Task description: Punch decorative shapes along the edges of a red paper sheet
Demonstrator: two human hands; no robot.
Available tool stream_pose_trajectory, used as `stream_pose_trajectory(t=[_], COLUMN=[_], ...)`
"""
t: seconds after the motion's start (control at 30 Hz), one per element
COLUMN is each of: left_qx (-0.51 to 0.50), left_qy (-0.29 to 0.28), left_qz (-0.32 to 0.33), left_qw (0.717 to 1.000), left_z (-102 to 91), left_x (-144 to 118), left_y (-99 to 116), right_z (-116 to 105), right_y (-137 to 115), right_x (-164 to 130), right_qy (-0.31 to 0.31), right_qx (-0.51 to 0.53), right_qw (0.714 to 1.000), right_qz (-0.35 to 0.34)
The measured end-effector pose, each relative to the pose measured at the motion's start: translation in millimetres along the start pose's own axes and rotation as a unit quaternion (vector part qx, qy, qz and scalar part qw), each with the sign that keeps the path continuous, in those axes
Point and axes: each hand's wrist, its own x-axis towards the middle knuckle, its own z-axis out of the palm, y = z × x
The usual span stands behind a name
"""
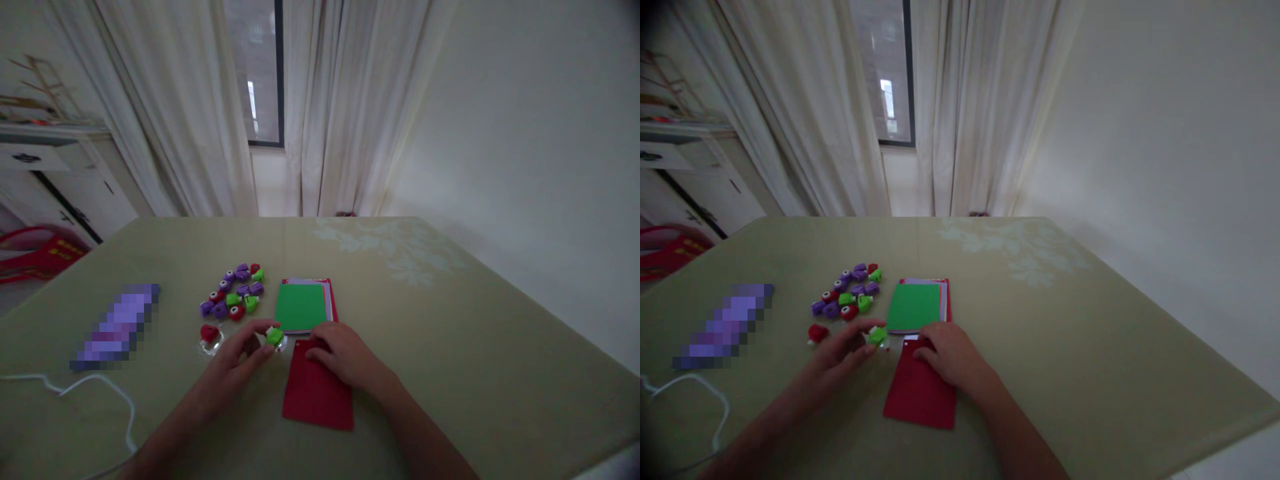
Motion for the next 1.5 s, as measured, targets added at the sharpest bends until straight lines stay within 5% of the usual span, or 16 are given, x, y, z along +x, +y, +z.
stream_pose_trajectory(t=[0.27, 0.53, 0.7, 0.87, 1.0, 1.13, 1.33, 1.5], left_qx=[0.26, 0.288, 0.367, 0.387, 0.406, 0.446, 0.555, 0.504], left_qy=[-0.042, 0.103, 0.202, 0.224, 0.205, 0.146, 0.085, 0.018], left_qz=[0.086, -0.007, -0.074, -0.099, -0.031, 0.0, -0.135, -0.19], left_qw=[0.961, 0.952, 0.905, 0.889, 0.89, 0.883, 0.816, 0.842], left_z=[-1.7, -19.7, -28.7, -26.0, -16.9, -13.9, -34.9, -42.8], left_x=[-25, -98, -107, -121, -132, -105, -22, -6], left_y=[4, -41, -47, -52, -51, -22, 39, 32], right_z=[-2, -7, -7, -4, -2, -1, 5, 6], right_y=[8, 4, 3, 6, 7, 4, 3, 7], right_x=[1, 0, 1, 2, 2, 4, 6, 9], right_qy=[0.001, 0.011, 0.013, 0.023, 0.027, 0.028, 0.063, 0.074], right_qx=[-0.004, -0.006, 0.002, 0.01, 0.01, -0.002, -0.011, -0.01], right_qw=[1.0, 1.0, 1.0, 1.0, 1.0, 0.999, 0.998, 0.997], right_qz=[-0.009, -0.004, 0.007, 0.005, 0.006, 0.016, 0.012, 0.03])
